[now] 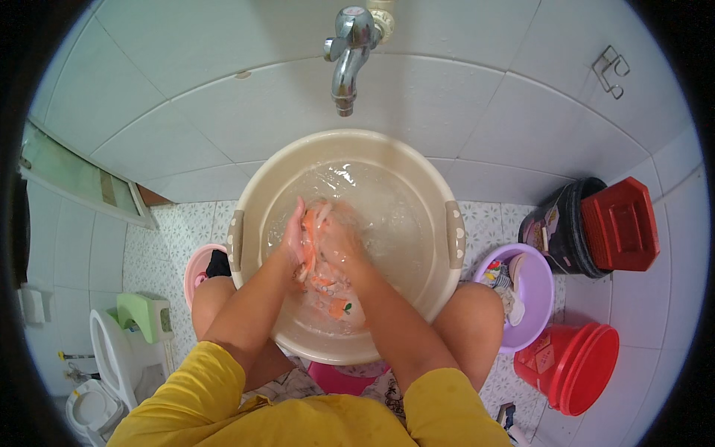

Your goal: The person washes a pink garment by hand in a water basin, wrings it out, and places it into a small bucket. The person then washes a patterned garment in the basin.

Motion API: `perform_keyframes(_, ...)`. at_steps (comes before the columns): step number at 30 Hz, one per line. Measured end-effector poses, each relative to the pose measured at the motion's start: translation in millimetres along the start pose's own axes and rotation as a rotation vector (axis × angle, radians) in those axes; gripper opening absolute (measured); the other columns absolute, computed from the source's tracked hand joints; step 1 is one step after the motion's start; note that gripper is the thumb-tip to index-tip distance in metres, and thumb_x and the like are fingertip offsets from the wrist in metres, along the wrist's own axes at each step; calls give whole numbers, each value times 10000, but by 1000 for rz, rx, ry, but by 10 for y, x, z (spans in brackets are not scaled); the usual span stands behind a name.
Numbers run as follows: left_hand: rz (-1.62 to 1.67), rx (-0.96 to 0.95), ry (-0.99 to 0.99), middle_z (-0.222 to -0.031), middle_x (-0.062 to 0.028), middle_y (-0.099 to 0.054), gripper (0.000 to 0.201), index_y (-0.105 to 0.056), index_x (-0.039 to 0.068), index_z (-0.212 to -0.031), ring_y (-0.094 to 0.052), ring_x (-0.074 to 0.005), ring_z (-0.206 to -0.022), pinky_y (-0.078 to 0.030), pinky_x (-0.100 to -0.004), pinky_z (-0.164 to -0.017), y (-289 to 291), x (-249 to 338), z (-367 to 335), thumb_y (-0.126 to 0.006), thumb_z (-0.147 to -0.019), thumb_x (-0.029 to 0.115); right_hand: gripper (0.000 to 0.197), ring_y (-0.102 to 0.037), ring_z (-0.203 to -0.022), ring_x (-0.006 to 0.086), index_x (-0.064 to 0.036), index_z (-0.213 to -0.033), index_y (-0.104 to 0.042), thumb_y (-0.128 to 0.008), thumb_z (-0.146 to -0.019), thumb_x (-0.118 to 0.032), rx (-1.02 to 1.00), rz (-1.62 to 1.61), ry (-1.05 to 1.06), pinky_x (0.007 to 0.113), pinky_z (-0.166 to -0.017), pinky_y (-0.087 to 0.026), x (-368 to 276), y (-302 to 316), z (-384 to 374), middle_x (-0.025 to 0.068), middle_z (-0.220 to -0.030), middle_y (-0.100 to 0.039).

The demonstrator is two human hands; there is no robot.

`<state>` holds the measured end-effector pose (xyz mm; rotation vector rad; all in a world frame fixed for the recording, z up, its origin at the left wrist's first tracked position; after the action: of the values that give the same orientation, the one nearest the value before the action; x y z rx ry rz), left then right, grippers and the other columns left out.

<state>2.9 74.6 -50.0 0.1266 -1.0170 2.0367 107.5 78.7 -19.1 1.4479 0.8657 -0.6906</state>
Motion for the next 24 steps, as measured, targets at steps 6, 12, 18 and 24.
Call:
perform_keyframes(6,-114,-298,-151,-1039,-125,-597,499,-586,99,-1057,-567,-268,-978,-475,-404,-833,291,14,-286,-503,-856,548,269,-575,-872,368,-38,-956,-585,-573,-752,-215,4,93,283,461,-757,-448,-725,-100,252,191,-1031,-583)
perform_keyframes(12,68,-368,-83,-823,-70,-613,329,-590,66,-916,-583,-212,-695,-496,-353,-648,75,-270,-368,-509,-889,384,269,-607,-795,352,-62,-897,-582,-575,-747,-286,141,229,150,453,-676,-470,-291,-12,6,174,-886,-631)
perform_keyframes(18,-568,154,-148,-826,-116,-645,311,-645,41,-924,-606,-235,-673,-481,-373,-628,-189,-3,63,-523,-857,320,271,-602,-668,382,-49,-802,-587,-589,-742,-313,236,245,-28,472,-621,-481,3,328,-121,160,-730,-629)
perform_keyframes(24,-1405,540,-604,-866,-173,-631,365,-645,56,-992,-610,-333,-789,-471,-415,-743,-83,433,255,-561,-811,361,308,-591,-795,383,-41,-949,-556,-617,-741,-260,344,227,-183,461,-695,-471,270,540,-121,190,-886,-611)
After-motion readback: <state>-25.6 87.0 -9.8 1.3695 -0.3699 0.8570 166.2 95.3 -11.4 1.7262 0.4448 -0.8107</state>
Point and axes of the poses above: each hand's wrist, its own z-axis away from the middle knuckle, its own y-axis out of the back of the hand, x = y × z, the point moved 5 cm from there along -z, towards the middle knuckle
